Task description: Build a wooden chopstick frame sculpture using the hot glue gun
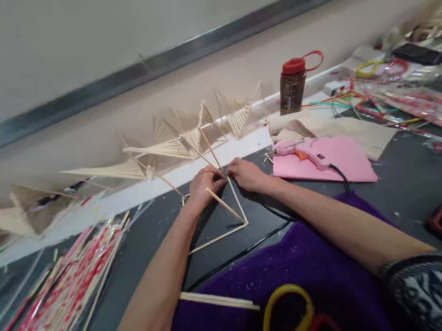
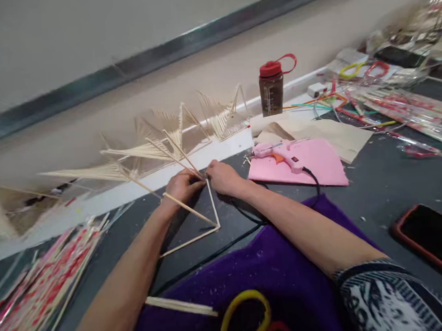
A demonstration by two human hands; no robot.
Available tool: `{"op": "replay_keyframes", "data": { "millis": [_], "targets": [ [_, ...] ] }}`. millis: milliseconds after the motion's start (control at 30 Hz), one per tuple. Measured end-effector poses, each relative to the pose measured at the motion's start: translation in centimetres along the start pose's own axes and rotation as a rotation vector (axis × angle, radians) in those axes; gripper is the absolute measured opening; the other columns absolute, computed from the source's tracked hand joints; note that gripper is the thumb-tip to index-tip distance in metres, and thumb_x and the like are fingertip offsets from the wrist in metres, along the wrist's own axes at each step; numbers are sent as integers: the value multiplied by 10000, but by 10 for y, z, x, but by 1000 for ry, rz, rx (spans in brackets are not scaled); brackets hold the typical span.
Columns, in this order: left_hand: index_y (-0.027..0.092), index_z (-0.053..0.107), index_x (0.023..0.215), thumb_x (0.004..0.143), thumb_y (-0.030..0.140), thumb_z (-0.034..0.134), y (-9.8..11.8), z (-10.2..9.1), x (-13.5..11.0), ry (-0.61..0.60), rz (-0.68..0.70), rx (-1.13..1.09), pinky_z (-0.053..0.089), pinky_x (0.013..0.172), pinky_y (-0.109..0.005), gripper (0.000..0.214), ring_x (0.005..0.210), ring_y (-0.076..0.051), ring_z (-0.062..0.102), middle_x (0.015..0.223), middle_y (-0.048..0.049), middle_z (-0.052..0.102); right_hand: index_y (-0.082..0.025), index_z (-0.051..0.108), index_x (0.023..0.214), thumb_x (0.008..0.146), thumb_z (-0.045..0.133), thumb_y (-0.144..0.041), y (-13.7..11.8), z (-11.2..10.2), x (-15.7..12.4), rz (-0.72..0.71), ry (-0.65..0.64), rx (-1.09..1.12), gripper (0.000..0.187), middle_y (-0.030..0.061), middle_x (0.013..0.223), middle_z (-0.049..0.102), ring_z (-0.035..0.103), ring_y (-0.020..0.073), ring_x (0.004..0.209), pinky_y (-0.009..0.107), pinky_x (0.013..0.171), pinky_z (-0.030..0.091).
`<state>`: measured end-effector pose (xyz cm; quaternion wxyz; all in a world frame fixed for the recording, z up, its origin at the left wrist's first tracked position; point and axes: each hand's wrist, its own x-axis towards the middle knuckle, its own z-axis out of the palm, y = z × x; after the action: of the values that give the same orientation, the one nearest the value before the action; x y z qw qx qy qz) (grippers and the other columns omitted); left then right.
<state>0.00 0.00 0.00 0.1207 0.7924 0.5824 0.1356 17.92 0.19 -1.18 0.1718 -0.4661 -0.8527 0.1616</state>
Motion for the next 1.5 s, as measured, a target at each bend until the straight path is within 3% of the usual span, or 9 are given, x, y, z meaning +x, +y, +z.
{"op": "replay_keyframes", "data": {
  "millis": [600, 1033, 1233, 1367, 1500],
  "targets": [
    [168, 737, 846, 750, 295, 670, 6, -2, 0, 28, -4, -34, 455, 916, -359, 172, 984, -248, 631, 974, -77, 701, -198, 731, 1082, 891, 433, -170, -1, 0, -8, -51, -13, -37, 356, 91, 1160, 622, 559, 243, 1088, 325, 924, 412],
    [171, 734, 845, 766, 322, 656, 1, 0, 1, 32, 15, -21, 464, 901, -353, 188, 982, -246, 638, 970, -69, 704, -177, 750, 1006, 883, 467, -164, 0, 0, -4, -55, 14, 38, 309, 99, 1129, 659, 589, 213, 1031, 288, 898, 411],
    [181, 726, 956, 773, 246, 625, -1, -8, -2, -16, 98, -21, 457, 966, -365, 218, 1053, -245, 628, 1068, -72, 703, -161, 727, 885, 895, 427, -174, 9, -17, -4, 68, 181, 113, 300, 89, 1039, 678, 612, 171, 962, 251, 813, 418],
    [162, 698, 982, 804, 176, 557, 4, -24, -7, 60, 97, 45, 451, 984, -360, 228, 1082, -234, 614, 1113, -85, 686, -169, 663, 805, 902, 439, -340, 11, -37, -9, 168, 322, 171, 298, 52, 876, 673, 601, 157, 800, 259, 701, 409],
    [162, 673, 1045, 826, 167, 525, 10, -41, -14, 128, 56, 127, 444, 993, -360, 265, 1101, -235, 606, 1152, -85, 672, -201, 531, 664, 790, 559, -410, 8, -55, -14, 241, 497, 350, 246, -16, 668, 588, 527, 135, 644, 253, 616, 358]
  ]
}}
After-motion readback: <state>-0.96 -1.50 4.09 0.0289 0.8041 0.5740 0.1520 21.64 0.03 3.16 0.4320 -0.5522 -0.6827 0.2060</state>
